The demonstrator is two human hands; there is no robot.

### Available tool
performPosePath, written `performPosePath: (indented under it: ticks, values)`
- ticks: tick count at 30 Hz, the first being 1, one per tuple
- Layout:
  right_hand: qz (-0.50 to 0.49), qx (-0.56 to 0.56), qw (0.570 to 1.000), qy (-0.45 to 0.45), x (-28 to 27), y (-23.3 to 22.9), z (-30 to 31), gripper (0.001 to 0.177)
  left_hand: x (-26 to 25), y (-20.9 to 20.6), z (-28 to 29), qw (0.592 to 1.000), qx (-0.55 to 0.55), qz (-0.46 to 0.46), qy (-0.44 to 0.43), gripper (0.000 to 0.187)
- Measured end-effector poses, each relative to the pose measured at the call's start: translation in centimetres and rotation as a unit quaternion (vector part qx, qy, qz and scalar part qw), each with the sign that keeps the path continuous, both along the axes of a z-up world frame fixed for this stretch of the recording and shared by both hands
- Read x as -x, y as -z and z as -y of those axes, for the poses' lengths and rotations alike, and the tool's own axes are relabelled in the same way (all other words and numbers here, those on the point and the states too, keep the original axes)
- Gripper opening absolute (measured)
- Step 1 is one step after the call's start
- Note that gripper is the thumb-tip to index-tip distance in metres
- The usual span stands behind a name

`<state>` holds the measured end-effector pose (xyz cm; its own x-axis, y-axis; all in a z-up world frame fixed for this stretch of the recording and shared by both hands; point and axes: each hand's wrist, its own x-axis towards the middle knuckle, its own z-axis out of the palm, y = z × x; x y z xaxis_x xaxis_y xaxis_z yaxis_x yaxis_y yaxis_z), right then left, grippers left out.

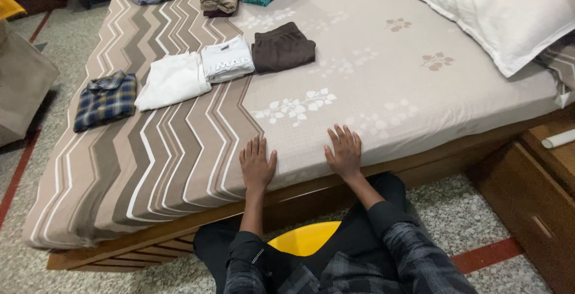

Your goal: Arrange folded clothes on a bed and smooth out the bedsheet.

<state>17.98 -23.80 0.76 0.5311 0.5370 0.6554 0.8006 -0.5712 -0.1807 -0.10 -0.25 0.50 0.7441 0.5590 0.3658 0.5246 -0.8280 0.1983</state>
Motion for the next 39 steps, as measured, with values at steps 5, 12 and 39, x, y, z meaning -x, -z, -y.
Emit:
performPosePath:
  ticks: [5, 12, 39]
  values:
    - [-0.083, 0.086, 0.993, 0.022, 0.7, -2.6, -2.1, 0.062, -0.2, -0.5, 0.1, 1.000, 0.011, -0.001, -0.010, 0.066]
    - [-0.138, 0.261, 0.945, -0.139, 3.6, -1.7, -13.8, 0.070, -0.1, 0.6, -0.2, 1.000, 0.007, -0.015, -0.019, 0.067]
    - [-0.215, 0.166, 0.950, 0.151, -21.0, -1.8, 14.0, 0.076, 0.5, 0.5, -0.4, 1.000, -0.002, -0.014, 0.002, 0.062]
